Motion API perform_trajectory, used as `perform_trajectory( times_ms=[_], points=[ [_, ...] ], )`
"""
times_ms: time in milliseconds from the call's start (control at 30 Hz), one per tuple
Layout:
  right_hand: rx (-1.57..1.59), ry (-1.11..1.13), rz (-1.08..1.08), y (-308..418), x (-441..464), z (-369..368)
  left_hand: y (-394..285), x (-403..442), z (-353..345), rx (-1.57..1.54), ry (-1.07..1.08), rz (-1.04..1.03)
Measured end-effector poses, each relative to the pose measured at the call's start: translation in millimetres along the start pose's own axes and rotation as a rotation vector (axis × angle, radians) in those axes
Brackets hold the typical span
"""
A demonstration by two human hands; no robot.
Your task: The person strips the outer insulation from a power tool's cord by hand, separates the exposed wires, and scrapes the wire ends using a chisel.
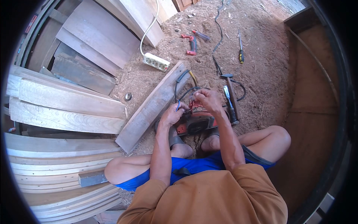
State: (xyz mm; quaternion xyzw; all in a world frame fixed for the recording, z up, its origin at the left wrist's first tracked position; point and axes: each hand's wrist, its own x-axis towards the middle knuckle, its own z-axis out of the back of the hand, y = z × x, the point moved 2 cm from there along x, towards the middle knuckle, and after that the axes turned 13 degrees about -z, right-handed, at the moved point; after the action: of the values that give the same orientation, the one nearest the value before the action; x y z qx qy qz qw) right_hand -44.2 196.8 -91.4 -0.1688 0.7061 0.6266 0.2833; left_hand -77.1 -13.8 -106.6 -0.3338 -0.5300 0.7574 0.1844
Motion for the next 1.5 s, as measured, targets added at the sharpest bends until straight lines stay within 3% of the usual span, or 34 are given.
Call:
perform_trajectory(
  times_ms=[400,500,700,800,1200,1300,1500],
  points=[
    [0.054,-0.122,-0.019,10,-9,11,13,3,5,-0.185,-0.062,-0.050],
    [-0.050,-0.105,-0.023,15,-12,11,4,-2,8,-0.261,-0.129,0.005],
    [-0.424,-0.154,0.011,13,-9,12,6,1,6,-0.022,-0.158,-0.067],
    [-0.141,-0.073,0.109,2,-2,4,9,5,7,-0.156,-0.183,-0.061],
    [-0.098,0.340,0.211,34,-32,-30,-56,-17,10,-0.427,0.123,-0.188],
    [-0.199,0.258,0.104,31,-30,-29,-55,-18,10,-0.415,0.107,-0.155],
    [-0.149,0.224,0.173,26,-26,-24,-45,-17,14,-0.442,0.054,-0.173]
  ],
)
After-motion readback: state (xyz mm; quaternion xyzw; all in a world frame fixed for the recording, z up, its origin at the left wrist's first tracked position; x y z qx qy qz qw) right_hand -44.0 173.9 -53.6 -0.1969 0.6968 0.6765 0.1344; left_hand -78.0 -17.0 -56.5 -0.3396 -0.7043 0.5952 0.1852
